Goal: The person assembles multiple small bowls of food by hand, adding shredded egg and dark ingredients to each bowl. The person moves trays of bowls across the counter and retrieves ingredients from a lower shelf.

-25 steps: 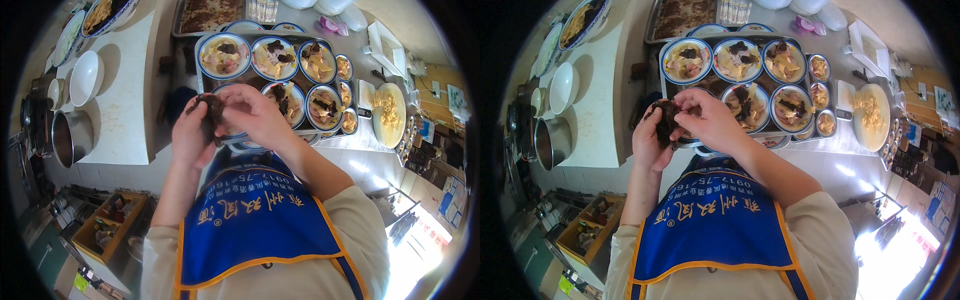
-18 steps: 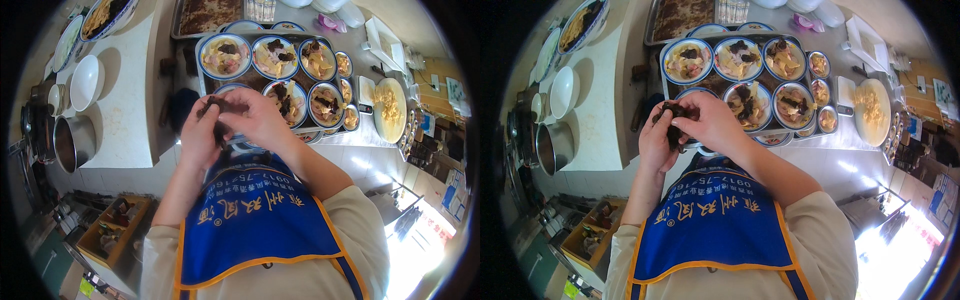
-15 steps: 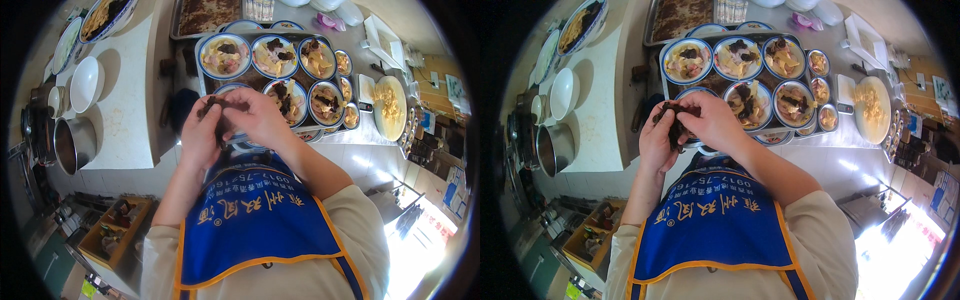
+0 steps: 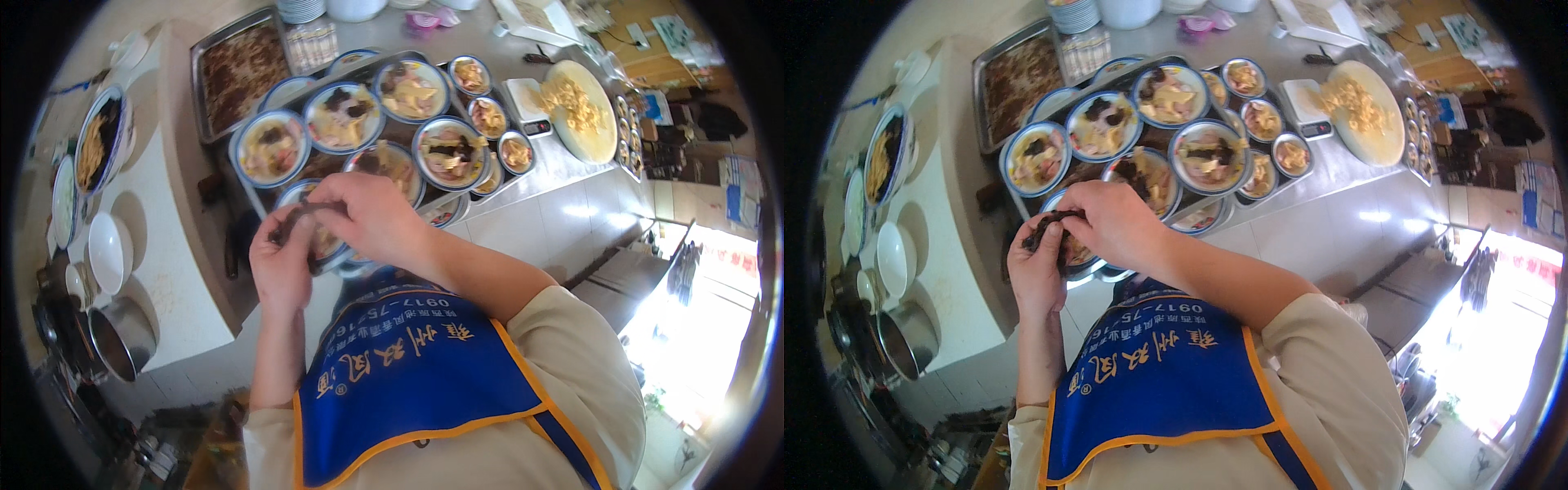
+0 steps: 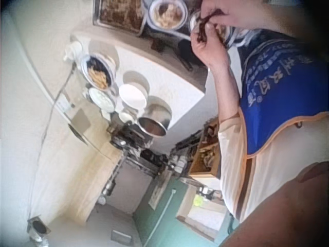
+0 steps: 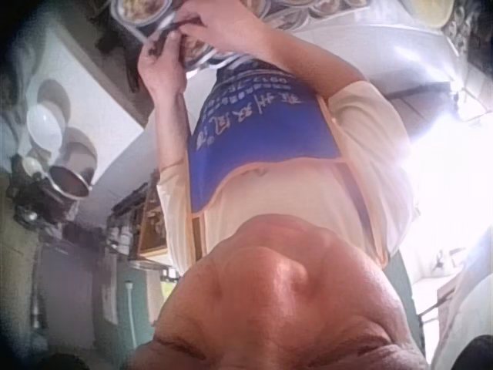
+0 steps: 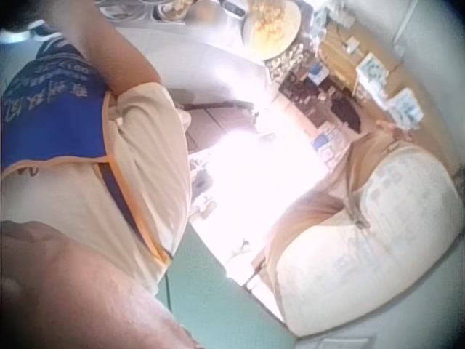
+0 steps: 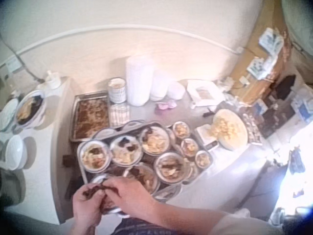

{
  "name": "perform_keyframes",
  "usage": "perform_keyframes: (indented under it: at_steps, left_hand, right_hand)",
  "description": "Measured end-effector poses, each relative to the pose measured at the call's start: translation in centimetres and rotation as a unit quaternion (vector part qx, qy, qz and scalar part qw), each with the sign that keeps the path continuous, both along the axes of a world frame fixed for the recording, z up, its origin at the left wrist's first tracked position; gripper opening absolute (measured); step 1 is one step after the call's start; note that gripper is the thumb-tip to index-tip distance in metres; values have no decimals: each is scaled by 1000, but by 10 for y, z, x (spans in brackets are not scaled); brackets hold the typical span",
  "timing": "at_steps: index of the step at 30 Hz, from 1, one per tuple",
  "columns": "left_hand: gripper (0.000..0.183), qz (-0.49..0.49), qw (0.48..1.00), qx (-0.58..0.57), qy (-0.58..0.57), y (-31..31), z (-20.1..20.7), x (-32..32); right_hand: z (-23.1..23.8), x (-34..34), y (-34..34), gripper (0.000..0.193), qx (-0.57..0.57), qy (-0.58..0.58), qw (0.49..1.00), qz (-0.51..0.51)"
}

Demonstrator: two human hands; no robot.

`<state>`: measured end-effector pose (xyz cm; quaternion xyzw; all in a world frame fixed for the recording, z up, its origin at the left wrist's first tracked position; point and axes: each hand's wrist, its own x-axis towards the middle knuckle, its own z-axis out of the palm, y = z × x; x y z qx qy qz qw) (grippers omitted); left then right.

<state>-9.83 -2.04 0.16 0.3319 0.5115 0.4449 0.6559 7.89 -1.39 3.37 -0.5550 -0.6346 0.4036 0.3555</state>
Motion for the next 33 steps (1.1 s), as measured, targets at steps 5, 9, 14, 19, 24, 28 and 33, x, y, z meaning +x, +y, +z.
perform_keyframes:
  at_steps: [5,9,14,19,24,28,33]
  left_hand:
    - [17,-65,998,20,17,-5,17,47]
    - [17,-110,992,30,52,-14,25,98]
    - [18,-94,995,-44,-7,-16,37,210]
    - [18,-37,991,-107,-76,0,31,345]
    - [16,-4,990,-105,-96,34,6,443]
    - [13,22,991,-86,-102,49,-17,482]
    - [12,87,989,-90,-81,67,-45,511]
  right_hand:
    - [9,54,-16,20,45,16,999,-13]
    - [13,113,-26,19,-40,124,991,1]
    - [-28,223,-26,31,-126,454,878,87]
    - [-56,344,-10,38,-166,696,691,100]
    - [-69,439,13,30,-142,670,729,8]
    - [-93,483,26,24,-144,606,779,-73]
    - [-124,502,51,17,-173,588,767,-190]
